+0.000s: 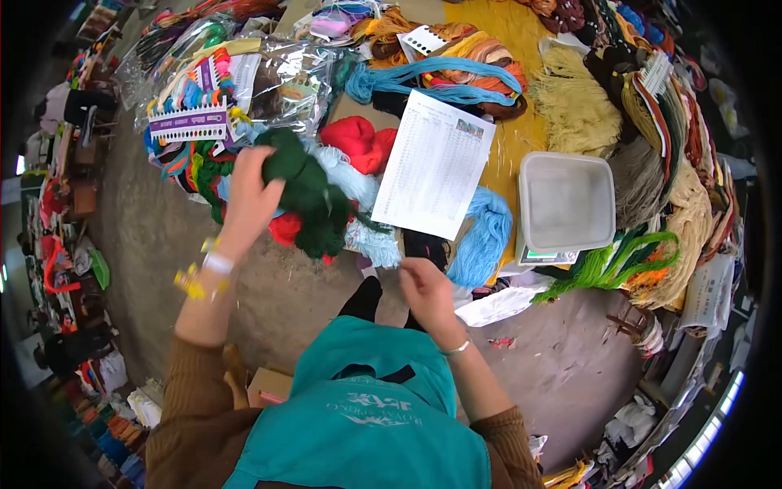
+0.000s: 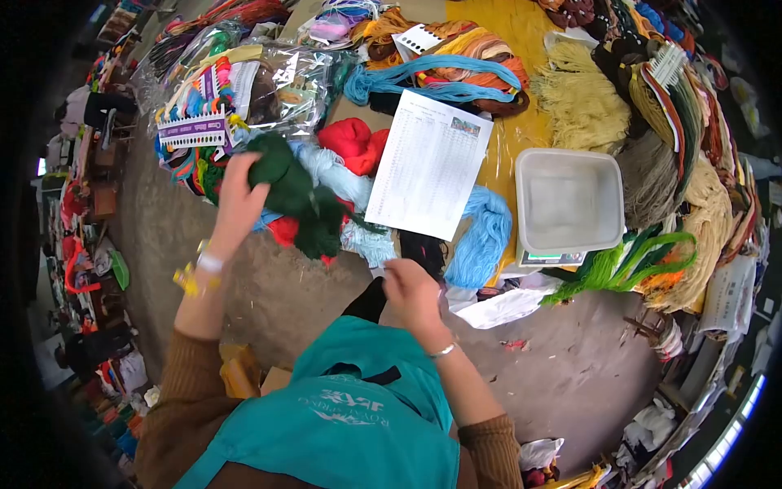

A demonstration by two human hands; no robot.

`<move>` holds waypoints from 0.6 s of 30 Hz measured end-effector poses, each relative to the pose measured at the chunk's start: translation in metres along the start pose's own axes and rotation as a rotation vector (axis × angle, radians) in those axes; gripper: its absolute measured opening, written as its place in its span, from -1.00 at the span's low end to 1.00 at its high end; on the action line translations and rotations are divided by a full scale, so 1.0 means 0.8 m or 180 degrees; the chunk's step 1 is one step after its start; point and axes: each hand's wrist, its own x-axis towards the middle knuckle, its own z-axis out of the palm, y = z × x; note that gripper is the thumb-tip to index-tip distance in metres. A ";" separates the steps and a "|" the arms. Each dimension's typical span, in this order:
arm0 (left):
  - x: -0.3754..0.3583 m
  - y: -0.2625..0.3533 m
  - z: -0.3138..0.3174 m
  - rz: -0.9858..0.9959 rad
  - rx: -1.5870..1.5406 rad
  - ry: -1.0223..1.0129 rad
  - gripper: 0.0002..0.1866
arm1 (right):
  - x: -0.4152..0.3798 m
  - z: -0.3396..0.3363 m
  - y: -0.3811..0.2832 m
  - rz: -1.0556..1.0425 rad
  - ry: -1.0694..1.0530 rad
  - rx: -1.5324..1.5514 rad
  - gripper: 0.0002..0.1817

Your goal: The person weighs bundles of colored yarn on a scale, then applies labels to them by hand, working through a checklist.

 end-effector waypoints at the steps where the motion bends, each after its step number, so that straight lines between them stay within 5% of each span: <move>1: -0.027 0.024 -0.025 -0.0039 -0.0024 -0.0078 -0.64 | 0.007 0.003 -0.028 -0.0503 -0.0073 -0.0155 -0.75; 3: -0.080 0.069 -0.066 -0.0203 -0.0071 -0.0263 -0.63 | 0.018 0.012 -0.091 -0.1493 -0.0113 -0.0158 -0.56; 6: -0.150 0.128 -0.100 -0.0568 -0.0205 -0.0505 -0.62 | 0.009 0.025 -0.157 -0.2095 -0.0867 0.0127 -0.28; 15: -0.275 0.231 -0.105 -0.1976 -0.1071 -0.0006 -0.83 | -0.077 0.012 -0.149 -0.2563 -0.1403 0.0463 -0.35; 18: -0.308 0.248 -0.094 -0.2538 -0.1812 0.0321 -0.84 | -0.097 -0.011 -0.151 -0.2149 -0.1911 0.0665 -0.39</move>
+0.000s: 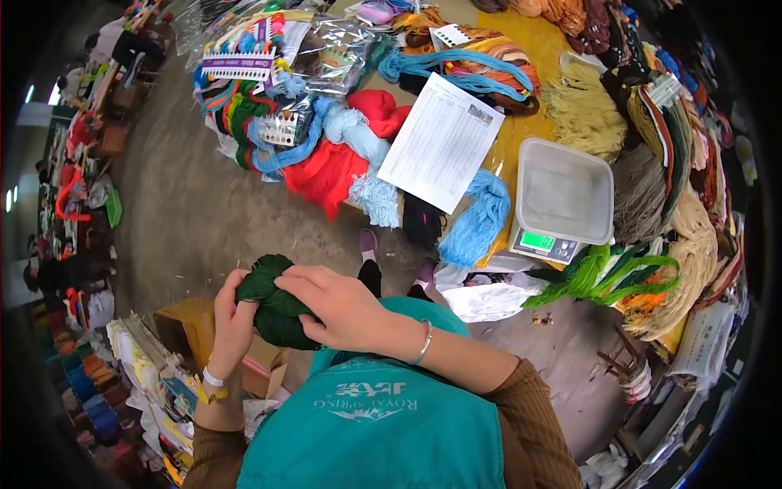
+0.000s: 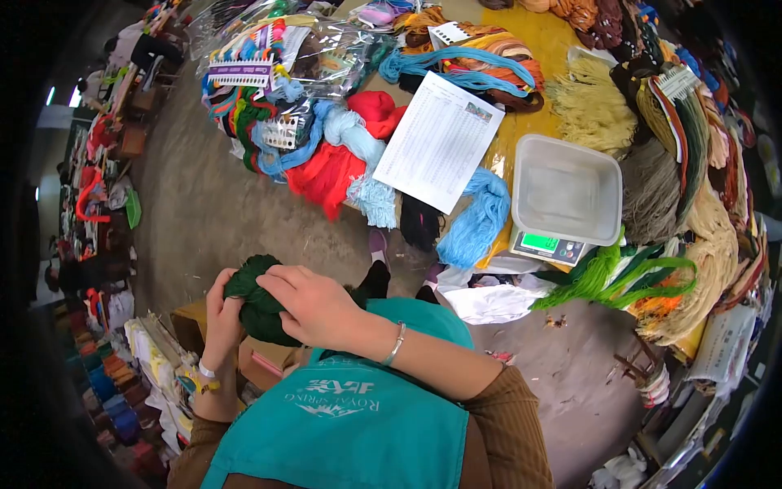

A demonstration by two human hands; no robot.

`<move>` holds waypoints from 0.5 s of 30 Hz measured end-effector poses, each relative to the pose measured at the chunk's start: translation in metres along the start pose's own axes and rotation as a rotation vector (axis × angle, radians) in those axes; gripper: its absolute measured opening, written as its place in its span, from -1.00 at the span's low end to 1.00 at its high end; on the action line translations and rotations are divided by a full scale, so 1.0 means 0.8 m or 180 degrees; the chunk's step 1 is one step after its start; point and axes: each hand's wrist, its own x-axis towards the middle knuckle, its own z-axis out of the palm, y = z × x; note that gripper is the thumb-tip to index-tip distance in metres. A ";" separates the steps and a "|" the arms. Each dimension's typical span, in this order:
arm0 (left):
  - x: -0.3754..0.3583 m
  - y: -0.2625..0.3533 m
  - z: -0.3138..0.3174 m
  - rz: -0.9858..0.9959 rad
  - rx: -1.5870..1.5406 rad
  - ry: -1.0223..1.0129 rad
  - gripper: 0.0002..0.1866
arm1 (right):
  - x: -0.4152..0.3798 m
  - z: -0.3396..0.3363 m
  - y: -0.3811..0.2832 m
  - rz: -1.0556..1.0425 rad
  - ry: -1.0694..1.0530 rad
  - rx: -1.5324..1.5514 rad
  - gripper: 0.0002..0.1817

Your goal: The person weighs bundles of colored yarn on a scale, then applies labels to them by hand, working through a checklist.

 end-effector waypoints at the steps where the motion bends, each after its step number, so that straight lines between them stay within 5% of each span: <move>1: -0.011 0.000 0.003 -0.0001 -0.0008 0.0041 -0.84 | -0.005 0.003 -0.002 -0.0191 0.0121 -0.0440 -0.44; 7: -0.058 0.005 0.009 0.0150 0.0383 -0.0233 -0.80 | -0.016 -0.014 0.002 -0.0850 0.0230 -0.1173 -0.67; 9: -0.063 -0.003 -0.012 -0.0264 0.0028 -0.0332 -0.76 | -0.021 -0.021 -0.009 -0.1115 0.0165 -0.1042 -0.71; 13: -0.073 -0.024 -0.042 -0.0490 -0.2554 0.0136 -0.52 | -0.032 -0.030 -0.026 -0.1074 0.0209 -0.0707 -0.76; 15: -0.087 -0.045 -0.059 -0.0208 -0.3358 0.0069 -0.48 | -0.033 -0.031 -0.024 -0.0397 0.0239 0.0555 -0.74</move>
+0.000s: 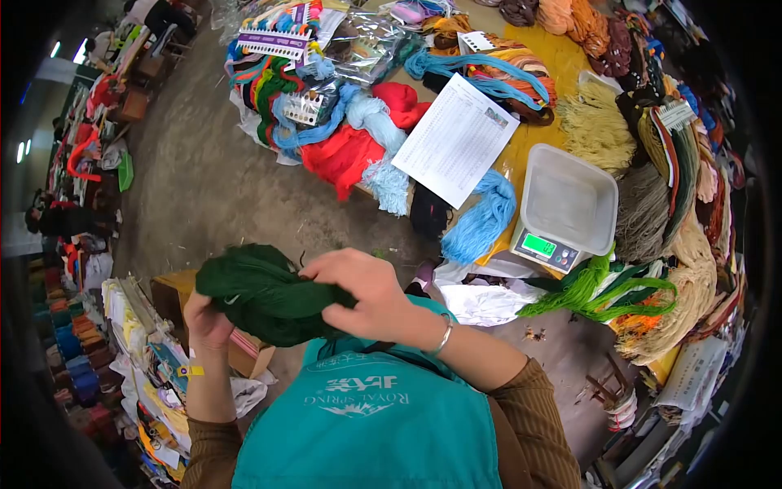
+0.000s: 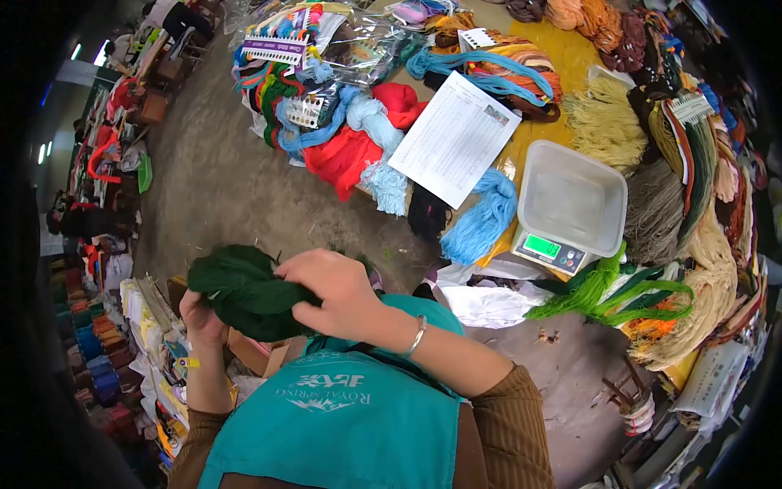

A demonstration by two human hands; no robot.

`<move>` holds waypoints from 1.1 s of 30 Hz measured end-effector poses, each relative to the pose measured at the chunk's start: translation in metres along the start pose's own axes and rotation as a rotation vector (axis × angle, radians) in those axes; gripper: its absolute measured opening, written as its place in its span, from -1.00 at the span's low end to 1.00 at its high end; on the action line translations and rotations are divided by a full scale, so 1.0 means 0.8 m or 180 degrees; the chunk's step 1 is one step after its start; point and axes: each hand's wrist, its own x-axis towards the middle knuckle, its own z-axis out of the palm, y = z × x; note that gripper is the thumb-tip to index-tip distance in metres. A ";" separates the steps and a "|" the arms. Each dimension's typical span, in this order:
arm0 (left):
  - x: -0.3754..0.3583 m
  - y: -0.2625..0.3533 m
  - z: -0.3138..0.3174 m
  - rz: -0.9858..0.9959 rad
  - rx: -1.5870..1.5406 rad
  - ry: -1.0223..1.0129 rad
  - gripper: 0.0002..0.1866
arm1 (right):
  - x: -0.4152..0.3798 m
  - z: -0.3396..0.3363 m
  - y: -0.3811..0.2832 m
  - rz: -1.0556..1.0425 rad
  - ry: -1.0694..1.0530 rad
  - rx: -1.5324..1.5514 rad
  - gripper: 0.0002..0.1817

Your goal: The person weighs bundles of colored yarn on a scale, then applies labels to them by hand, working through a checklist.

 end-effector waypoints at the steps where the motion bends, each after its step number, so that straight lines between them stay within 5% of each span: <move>1: -0.002 -0.003 0.005 0.0193 -0.0160 0.0007 -0.46 | -0.001 0.000 0.002 0.0428 -0.0081 0.0510 -0.68; 4: -0.008 0.013 -0.012 -0.0063 0.0707 -0.0816 -0.49 | 0.001 0.021 0.033 0.1146 0.0007 0.1452 -0.64; 5: -0.006 0.023 0.011 -0.0270 0.1283 -0.1191 -0.54 | 0.000 0.029 0.047 0.1153 0.0015 0.1439 -0.64; 7: 0.009 0.045 0.055 -0.0510 0.3062 -0.2262 -0.63 | -0.001 0.040 0.069 0.2214 -0.0190 0.2166 -0.64; 8: 0.015 0.040 0.077 0.0383 0.4333 -0.2300 -0.76 | 0.001 0.036 0.068 0.2475 -0.0302 0.1641 -0.60; 9: 0.013 0.035 0.081 0.0378 0.4324 -0.2307 -0.76 | -0.010 0.041 0.084 0.2325 -0.0212 0.0860 -0.59; 11: 0.010 0.029 0.081 0.1121 0.6475 -0.1476 -0.80 | -0.025 0.041 0.091 0.2162 -0.0119 -0.0435 -0.52; 13: 0.015 0.019 0.073 0.1492 0.6424 -0.1539 -0.81 | -0.035 0.046 0.085 0.1920 -0.0128 -0.0187 -0.48; 15: 0.016 0.013 0.069 0.0206 0.5208 -0.0919 -0.80 | -0.040 0.052 0.066 0.1566 -0.0223 0.0120 -0.37; 21: 0.032 -0.006 0.050 -0.0332 0.3751 -0.1437 -0.79 | -0.008 0.089 0.009 0.0984 -0.0781 0.0280 -0.12; 23: 0.036 0.012 0.050 -0.0489 0.3860 -0.1515 -0.75 | -0.008 0.105 0.001 0.1104 -0.0443 0.0091 -0.27; 25: 0.039 0.027 0.049 -0.0546 0.4117 -0.1793 -0.74 | -0.010 0.110 0.002 0.1963 -0.0904 -0.0524 -0.55; 26: 0.041 0.032 0.047 -0.0600 0.4376 -0.2063 -0.73 | -0.009 0.109 0.000 0.1611 -0.0805 -0.0937 -0.77; 29: 0.060 0.029 0.010 -0.0539 0.4322 -0.2693 -0.67 | 0.015 0.091 -0.035 0.1595 -0.0839 -0.0798 -0.80; 32: 0.072 0.021 -0.010 -0.0800 0.3760 -0.3211 -0.63 | 0.032 0.090 -0.048 0.1558 -0.0013 0.0503 -0.87; 33: 0.072 0.019 -0.014 -0.0793 0.3756 -0.3217 -0.63 | 0.037 0.083 -0.051 0.2388 0.0280 0.1508 -0.80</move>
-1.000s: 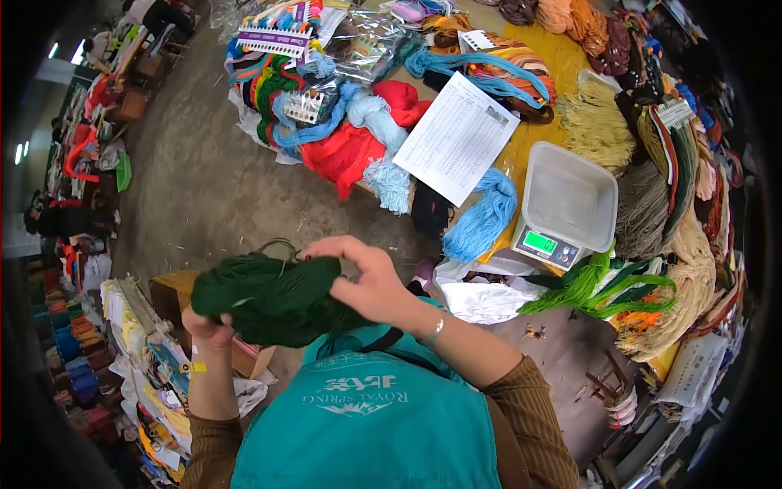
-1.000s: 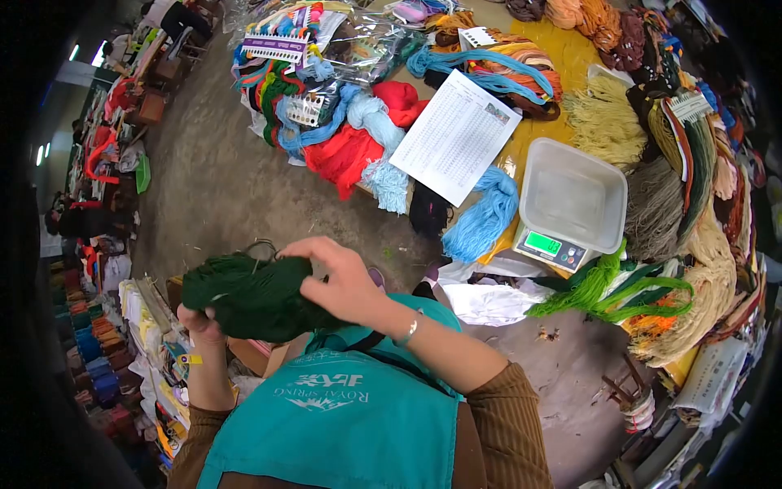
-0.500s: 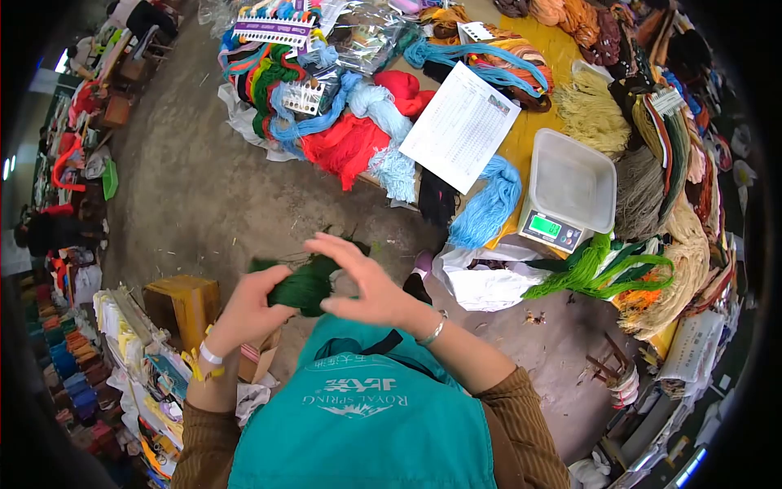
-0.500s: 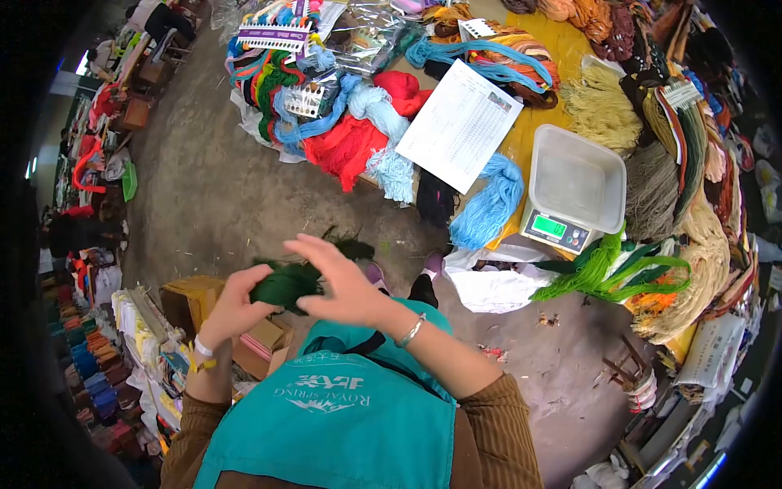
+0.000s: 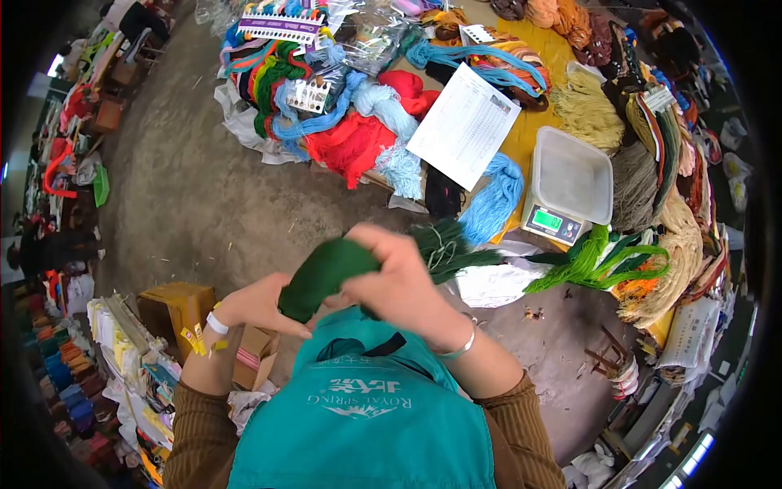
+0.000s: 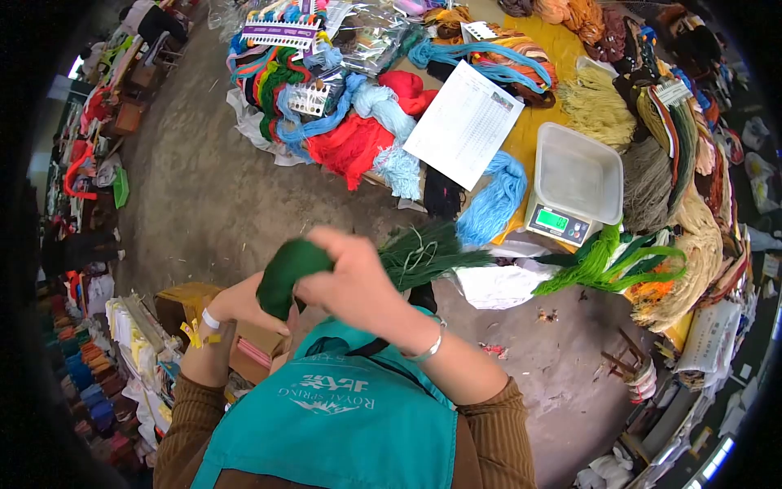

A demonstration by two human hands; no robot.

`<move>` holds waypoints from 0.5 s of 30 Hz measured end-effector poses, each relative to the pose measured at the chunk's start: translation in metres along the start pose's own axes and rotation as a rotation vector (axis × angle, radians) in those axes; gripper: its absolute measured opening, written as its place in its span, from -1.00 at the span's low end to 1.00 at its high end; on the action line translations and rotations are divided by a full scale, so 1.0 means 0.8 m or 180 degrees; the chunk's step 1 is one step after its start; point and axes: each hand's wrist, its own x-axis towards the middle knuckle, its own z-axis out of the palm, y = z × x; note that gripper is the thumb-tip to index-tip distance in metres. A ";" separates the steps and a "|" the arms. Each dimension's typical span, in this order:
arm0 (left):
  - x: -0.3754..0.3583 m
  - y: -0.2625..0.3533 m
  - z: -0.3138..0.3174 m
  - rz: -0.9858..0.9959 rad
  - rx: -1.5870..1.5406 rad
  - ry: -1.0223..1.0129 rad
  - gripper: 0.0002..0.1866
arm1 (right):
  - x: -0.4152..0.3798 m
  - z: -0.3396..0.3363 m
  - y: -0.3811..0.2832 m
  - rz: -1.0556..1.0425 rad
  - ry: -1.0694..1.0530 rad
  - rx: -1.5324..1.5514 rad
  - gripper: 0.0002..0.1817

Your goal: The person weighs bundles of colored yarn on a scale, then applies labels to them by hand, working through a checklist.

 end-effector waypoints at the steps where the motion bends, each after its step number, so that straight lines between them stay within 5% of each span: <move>1: -0.002 -0.004 0.002 -0.0103 -0.0626 -0.0158 -0.63 | 0.005 -0.005 -0.006 -0.0052 0.0284 0.0390 -0.76; 5: -0.012 -0.001 0.010 -0.0508 -0.2205 -0.0335 -0.57 | 0.028 -0.013 0.011 -0.0386 0.1036 0.1578 -0.80; 6: -0.010 -0.013 0.012 0.0060 -0.2171 -0.0714 -0.53 | 0.037 -0.018 0.029 -0.0446 0.1167 0.1464 -0.83; 8: -0.015 -0.001 0.008 0.0468 -0.2171 -0.1252 -0.41 | 0.047 -0.036 0.069 -0.0524 0.1264 -0.0828 -0.67; 10: -0.005 0.022 0.018 0.1187 -0.2229 -0.1040 -0.39 | 0.041 -0.041 0.099 -0.0996 0.1357 -0.2314 -0.45; 12: -0.007 0.029 0.033 0.1289 -0.2596 -0.0198 -0.39 | 0.025 -0.041 0.096 -0.1083 0.1099 -0.2039 -0.49; 15: 0.010 0.036 0.048 0.1414 -0.2181 0.0674 -0.43 | -0.009 -0.022 0.085 -0.0696 0.0834 -0.0328 -0.67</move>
